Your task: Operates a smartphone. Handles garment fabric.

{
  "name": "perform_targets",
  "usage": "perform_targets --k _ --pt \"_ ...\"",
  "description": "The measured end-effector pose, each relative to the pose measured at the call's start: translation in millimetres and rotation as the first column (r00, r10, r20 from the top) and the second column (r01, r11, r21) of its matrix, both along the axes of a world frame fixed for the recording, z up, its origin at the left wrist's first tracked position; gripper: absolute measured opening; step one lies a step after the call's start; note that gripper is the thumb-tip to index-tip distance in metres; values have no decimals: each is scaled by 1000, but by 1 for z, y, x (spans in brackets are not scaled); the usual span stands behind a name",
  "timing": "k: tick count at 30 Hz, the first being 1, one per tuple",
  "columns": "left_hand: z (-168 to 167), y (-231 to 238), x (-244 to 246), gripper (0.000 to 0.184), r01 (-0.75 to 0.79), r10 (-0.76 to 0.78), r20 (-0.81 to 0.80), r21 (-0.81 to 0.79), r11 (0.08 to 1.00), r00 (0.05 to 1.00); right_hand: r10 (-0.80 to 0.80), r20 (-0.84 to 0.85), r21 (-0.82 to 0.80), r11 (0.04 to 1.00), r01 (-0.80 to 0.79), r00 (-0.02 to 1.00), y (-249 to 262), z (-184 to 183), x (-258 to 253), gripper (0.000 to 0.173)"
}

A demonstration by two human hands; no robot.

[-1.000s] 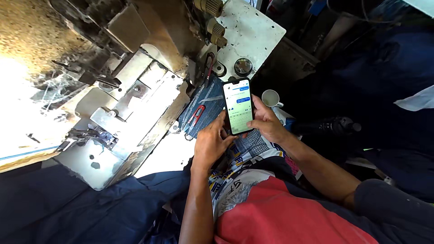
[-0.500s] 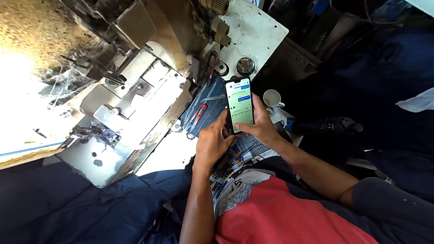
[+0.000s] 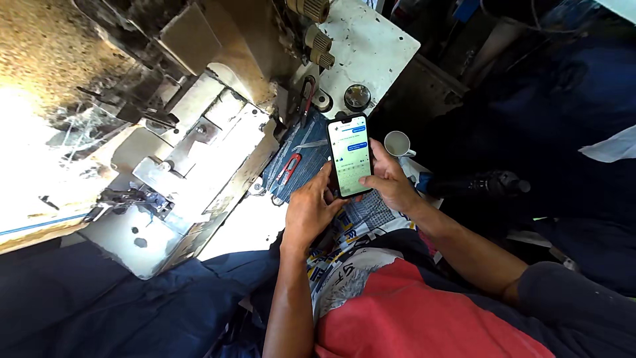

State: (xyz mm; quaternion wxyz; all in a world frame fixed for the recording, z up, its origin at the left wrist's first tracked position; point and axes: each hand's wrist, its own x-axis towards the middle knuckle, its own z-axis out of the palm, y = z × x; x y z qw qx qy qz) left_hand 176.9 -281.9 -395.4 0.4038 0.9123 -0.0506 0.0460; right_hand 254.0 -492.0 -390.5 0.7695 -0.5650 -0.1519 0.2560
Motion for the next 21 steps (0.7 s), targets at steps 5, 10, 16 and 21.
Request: perform_targets --k 5,10,16,21 --pt "1 0 0 82 0 1 -5 9 1000 1000 1 -15 17 1000 -1 1000 0 0 0 73" --pt "0 0 0 84 -4 4 -6 23 1000 1000 7 -6 39 999 -7 1000 -1 0 1 74" --pt "1 -1 0 83 -8 9 -18 20 1000 1000 15 -5 42 999 -15 1000 -4 0 0 74" --pt "0 0 0 83 -7 7 -14 27 1000 1000 24 -6 45 999 -23 1000 -5 -1 0 75"
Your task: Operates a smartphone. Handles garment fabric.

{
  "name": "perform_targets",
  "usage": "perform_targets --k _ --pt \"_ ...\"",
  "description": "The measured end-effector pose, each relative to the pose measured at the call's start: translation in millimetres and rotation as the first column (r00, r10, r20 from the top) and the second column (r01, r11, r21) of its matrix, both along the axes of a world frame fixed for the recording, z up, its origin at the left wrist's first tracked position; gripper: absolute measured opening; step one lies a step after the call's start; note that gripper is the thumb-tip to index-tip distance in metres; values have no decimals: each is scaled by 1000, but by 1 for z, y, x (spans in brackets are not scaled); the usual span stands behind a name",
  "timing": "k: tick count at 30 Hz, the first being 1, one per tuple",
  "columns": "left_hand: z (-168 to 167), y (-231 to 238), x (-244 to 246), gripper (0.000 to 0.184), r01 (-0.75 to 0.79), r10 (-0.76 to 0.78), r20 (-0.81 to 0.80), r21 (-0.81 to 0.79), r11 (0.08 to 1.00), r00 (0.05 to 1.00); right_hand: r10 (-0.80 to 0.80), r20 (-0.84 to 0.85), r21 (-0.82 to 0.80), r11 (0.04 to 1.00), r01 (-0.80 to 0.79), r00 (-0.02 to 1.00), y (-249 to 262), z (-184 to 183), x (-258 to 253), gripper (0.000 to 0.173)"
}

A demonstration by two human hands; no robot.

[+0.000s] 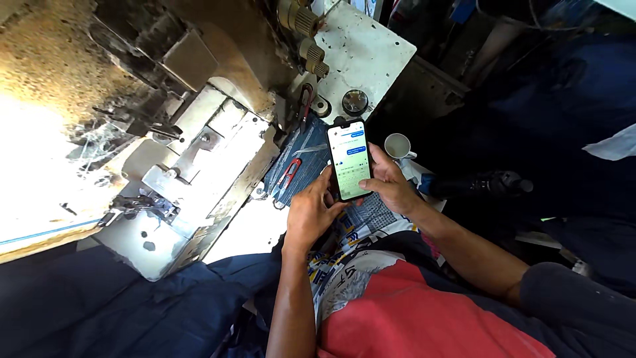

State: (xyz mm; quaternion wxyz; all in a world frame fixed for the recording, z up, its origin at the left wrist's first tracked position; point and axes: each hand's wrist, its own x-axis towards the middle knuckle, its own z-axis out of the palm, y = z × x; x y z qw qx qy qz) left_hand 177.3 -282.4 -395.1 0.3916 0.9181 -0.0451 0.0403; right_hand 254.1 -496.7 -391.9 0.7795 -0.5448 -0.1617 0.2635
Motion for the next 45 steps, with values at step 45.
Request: perform_targets --k 45 --pt "0 0 0 79 13 -14 17 30 999 1000 -69 110 -152 985 85 992 -8 2 8 51"
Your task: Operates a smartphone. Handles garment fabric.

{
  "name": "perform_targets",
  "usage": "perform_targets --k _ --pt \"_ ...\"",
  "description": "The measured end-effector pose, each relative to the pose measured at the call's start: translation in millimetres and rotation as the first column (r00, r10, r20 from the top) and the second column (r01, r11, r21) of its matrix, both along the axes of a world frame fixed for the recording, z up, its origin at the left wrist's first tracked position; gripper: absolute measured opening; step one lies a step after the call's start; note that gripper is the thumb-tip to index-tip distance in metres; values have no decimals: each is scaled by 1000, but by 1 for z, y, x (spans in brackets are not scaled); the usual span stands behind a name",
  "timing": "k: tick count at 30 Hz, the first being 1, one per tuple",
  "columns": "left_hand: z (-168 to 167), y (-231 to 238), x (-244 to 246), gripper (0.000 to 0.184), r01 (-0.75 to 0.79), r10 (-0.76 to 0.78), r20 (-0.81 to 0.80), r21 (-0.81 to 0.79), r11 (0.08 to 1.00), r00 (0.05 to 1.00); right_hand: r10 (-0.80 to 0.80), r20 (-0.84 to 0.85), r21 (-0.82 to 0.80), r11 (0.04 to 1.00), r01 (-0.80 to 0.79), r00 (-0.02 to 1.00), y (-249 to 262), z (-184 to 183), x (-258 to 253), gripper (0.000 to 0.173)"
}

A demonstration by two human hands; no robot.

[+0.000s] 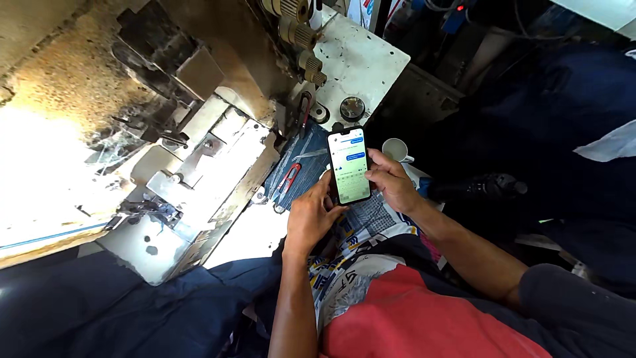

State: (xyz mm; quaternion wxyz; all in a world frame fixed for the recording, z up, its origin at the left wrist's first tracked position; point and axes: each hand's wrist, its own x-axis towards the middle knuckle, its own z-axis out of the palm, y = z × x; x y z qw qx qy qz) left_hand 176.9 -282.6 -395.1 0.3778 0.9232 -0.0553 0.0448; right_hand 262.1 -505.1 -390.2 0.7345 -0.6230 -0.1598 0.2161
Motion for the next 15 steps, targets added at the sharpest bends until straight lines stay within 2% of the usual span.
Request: perform_targets --k 6,15 --pt "-1 0 0 80 13 -13 7 1 1000 1000 -49 -12 -6 999 49 999 2 1 -1 41" --pt "0 0 0 77 6 -6 -4 6 1000 1000 24 16 16 1000 -24 1000 0 -1 -1 53"
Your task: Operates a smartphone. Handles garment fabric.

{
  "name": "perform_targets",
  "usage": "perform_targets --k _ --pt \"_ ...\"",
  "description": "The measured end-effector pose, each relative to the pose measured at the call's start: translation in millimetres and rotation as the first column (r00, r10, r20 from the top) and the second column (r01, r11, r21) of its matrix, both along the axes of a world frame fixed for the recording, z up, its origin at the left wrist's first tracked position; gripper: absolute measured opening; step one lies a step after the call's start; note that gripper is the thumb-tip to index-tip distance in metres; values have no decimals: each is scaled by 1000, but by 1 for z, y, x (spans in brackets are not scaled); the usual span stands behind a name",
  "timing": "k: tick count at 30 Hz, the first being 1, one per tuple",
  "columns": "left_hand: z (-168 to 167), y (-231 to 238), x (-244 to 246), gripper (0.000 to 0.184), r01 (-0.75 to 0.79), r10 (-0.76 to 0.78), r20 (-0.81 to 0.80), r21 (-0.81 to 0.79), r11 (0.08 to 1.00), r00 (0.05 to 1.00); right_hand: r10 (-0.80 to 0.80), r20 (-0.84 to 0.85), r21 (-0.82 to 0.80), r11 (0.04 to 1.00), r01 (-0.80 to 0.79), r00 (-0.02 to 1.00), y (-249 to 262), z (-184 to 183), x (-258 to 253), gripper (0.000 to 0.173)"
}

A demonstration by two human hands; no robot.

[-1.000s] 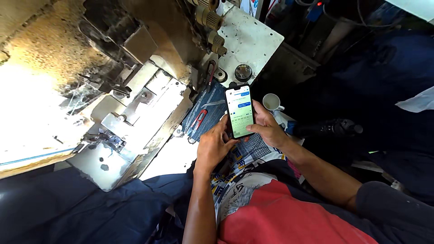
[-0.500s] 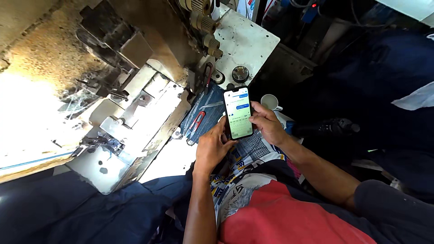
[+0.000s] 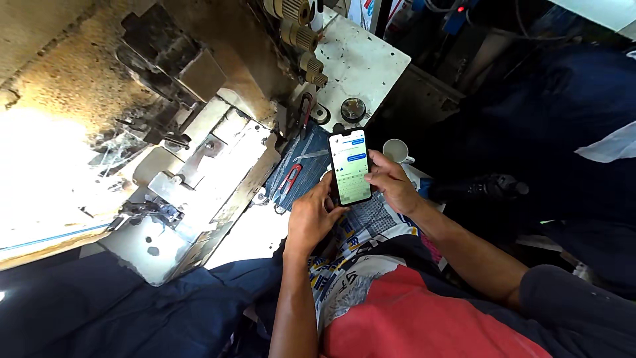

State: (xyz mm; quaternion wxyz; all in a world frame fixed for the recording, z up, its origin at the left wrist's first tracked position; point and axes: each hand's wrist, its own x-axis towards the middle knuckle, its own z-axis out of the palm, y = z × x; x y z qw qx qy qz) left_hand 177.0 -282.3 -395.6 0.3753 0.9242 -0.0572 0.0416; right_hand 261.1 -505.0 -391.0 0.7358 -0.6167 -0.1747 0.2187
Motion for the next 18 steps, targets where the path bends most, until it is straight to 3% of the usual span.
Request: perform_targets --k 7,18 --pt "0 0 0 78 -12 11 -4 -24 1000 1000 87 -90 52 995 -82 992 1 8 -6 74" --pt "1 0 0 81 -19 19 -12 0 1000 1000 136 -137 -73 986 -147 981 1 12 -9 98"
